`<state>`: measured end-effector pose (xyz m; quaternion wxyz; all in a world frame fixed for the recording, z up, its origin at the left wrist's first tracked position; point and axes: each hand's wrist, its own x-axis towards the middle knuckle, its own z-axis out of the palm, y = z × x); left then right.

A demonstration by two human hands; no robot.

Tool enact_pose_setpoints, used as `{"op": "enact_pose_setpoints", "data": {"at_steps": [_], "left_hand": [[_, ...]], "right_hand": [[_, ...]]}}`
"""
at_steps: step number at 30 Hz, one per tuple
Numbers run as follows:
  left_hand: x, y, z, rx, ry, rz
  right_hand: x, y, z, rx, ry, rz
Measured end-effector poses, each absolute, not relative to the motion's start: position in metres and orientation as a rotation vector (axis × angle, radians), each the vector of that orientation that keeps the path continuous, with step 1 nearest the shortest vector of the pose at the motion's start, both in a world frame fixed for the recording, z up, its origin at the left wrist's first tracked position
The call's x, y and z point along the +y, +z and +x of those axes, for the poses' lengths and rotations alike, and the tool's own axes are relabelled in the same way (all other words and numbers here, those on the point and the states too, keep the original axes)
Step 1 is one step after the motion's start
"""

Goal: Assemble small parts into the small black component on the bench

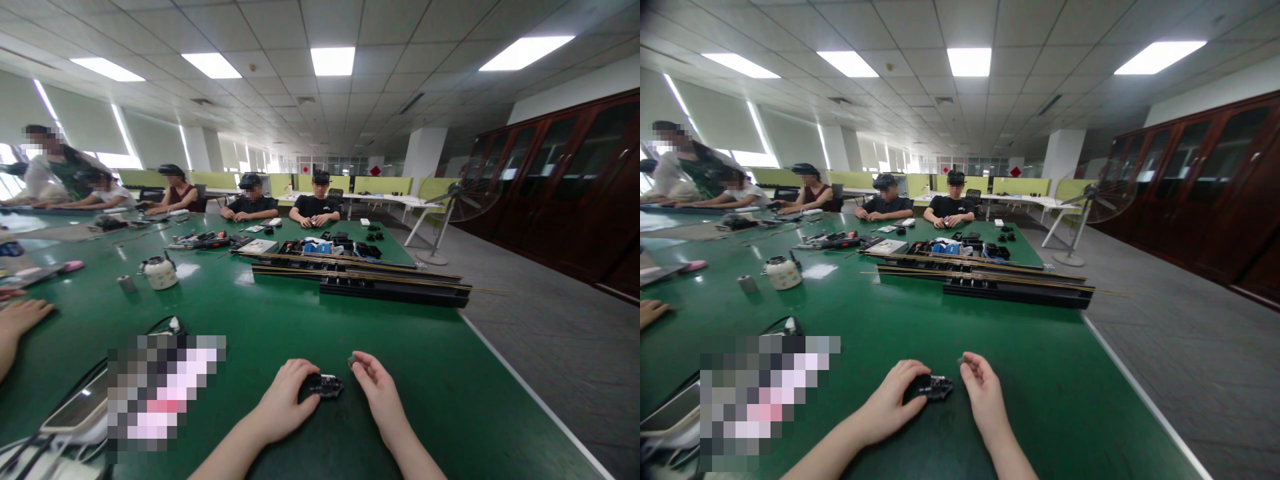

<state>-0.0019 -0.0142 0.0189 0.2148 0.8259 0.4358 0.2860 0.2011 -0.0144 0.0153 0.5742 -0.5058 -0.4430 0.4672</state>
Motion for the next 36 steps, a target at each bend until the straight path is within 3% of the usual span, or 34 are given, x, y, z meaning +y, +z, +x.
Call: {"op": "enact_pose_setpoints", "data": {"at_steps": [36], "left_hand": [[-0.0147,0.0220,-0.0013,1.206,0.778,2.290]], "right_hand": [[-0.0139,0.0130,0.2029,-0.897,1.166,-1.159]]}}
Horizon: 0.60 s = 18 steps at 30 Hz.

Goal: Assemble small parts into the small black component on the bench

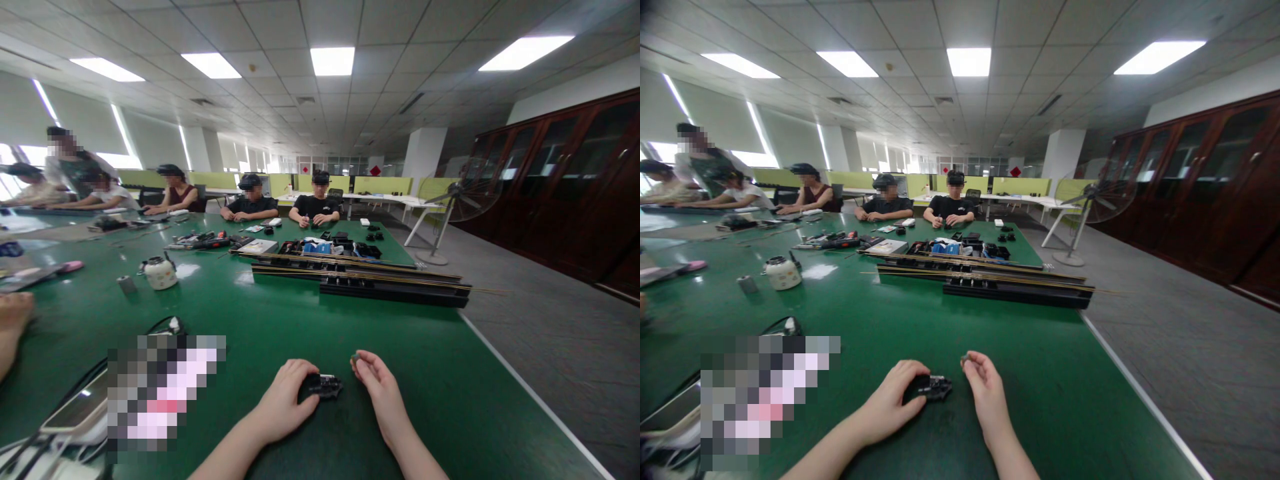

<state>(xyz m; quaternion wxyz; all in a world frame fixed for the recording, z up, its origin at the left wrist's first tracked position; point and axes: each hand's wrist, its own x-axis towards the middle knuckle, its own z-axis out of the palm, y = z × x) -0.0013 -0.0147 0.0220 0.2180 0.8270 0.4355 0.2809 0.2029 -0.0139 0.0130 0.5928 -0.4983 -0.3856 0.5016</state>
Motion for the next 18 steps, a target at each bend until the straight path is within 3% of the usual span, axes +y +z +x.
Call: {"op": "enact_pose_setpoints", "data": {"at_steps": [18], "left_hand": [[-0.0151,0.0236,-0.0007,1.204,0.783,2.291]], "right_hand": [[-0.0123,0.0160,0.2037,-0.918,1.150,-1.179]]}}
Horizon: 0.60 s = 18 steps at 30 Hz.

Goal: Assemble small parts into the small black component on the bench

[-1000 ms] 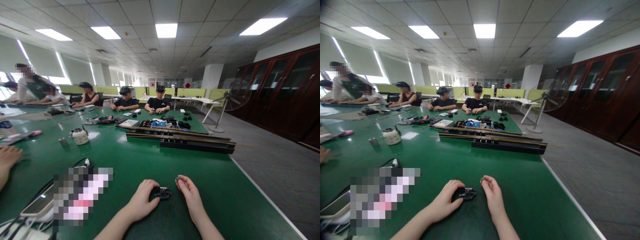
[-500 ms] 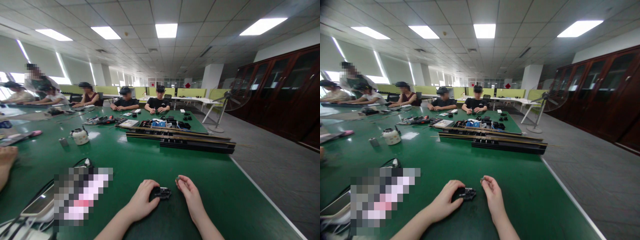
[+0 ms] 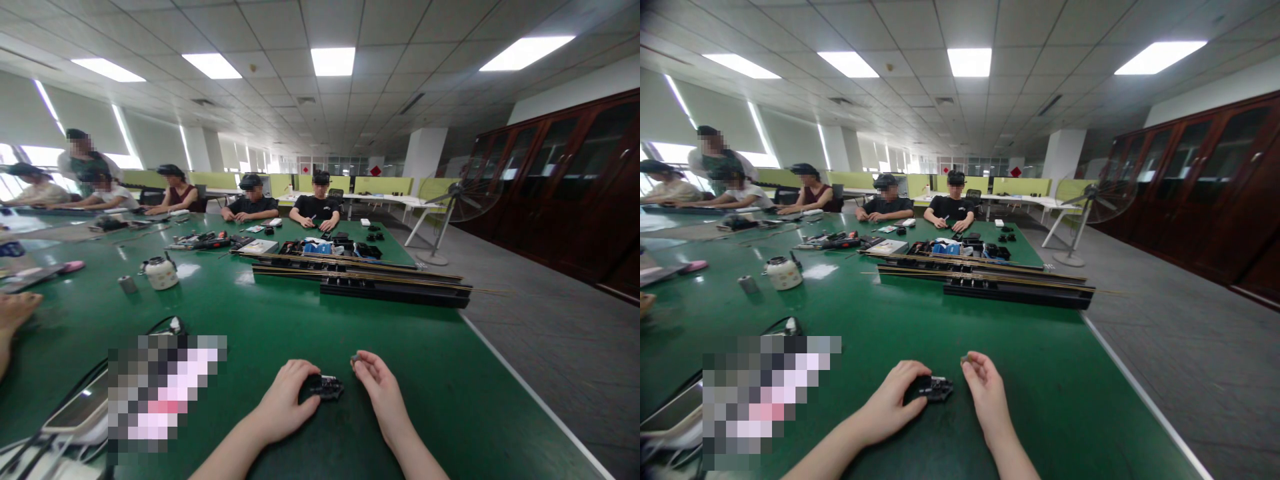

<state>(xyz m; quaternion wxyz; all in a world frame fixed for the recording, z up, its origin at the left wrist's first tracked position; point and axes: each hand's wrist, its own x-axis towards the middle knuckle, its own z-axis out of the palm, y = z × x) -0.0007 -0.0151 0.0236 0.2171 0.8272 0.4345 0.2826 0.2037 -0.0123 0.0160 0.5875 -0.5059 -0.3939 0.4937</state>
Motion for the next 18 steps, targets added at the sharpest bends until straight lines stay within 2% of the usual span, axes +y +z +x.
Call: {"op": "enact_pose_setpoints", "data": {"at_steps": [8,18], "left_hand": [[-0.015,0.026,-0.001,1.213,0.763,2.282],[-0.014,0.024,-0.002,1.193,0.777,2.300]], "right_hand": [[-0.013,0.015,0.201,-1.081,1.103,-1.213],[-0.027,0.022,0.193,-1.681,0.854,-1.297]]}}
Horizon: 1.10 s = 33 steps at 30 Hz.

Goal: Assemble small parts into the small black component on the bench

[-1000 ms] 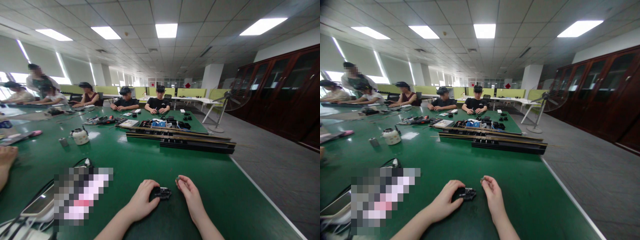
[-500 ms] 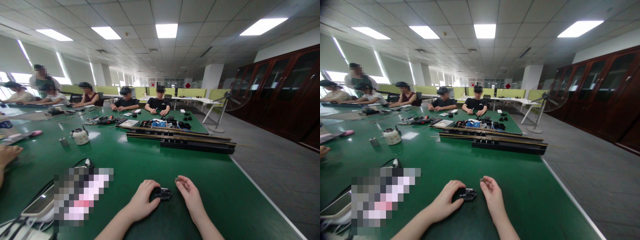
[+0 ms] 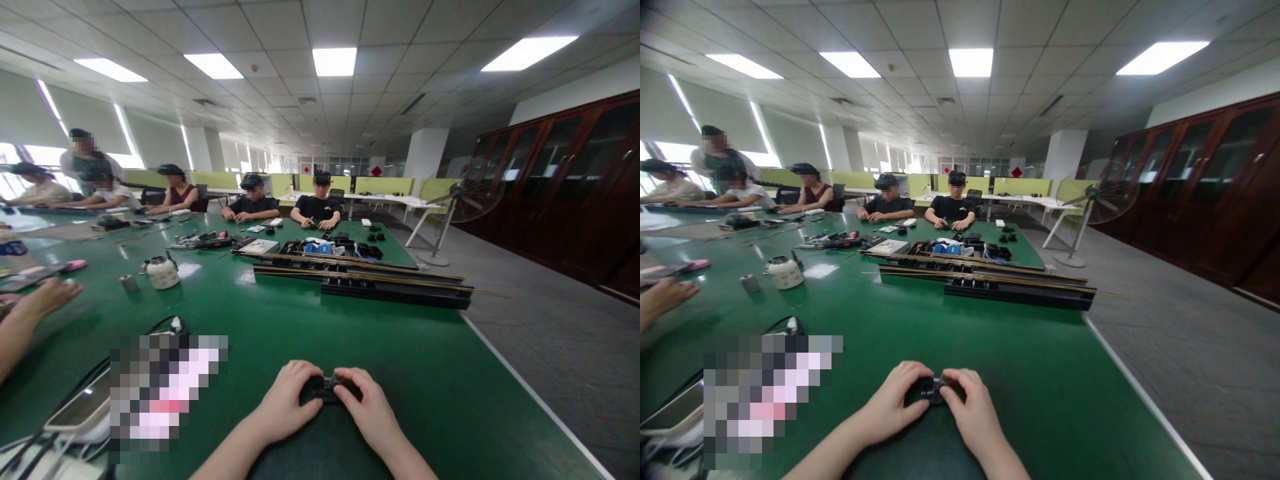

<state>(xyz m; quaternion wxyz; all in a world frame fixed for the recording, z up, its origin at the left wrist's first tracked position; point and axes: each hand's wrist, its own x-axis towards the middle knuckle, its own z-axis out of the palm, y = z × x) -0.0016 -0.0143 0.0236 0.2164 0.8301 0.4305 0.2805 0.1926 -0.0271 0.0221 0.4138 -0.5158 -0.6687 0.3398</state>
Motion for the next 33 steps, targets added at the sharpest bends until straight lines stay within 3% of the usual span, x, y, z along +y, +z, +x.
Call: {"op": "enact_pose_setpoints", "data": {"at_steps": [10,19,33], "left_hand": [[-0.015,0.020,0.000,1.188,0.784,2.315],[-0.013,0.016,-0.001,1.214,0.765,2.300],[-0.013,0.017,-0.002,1.227,0.768,2.291]], "right_hand": [[-0.035,0.030,0.192,-1.976,0.763,-1.383],[-0.027,0.023,0.197,-1.566,0.994,-1.343],[-0.027,0.020,0.195,-1.634,0.955,-1.346]]}}
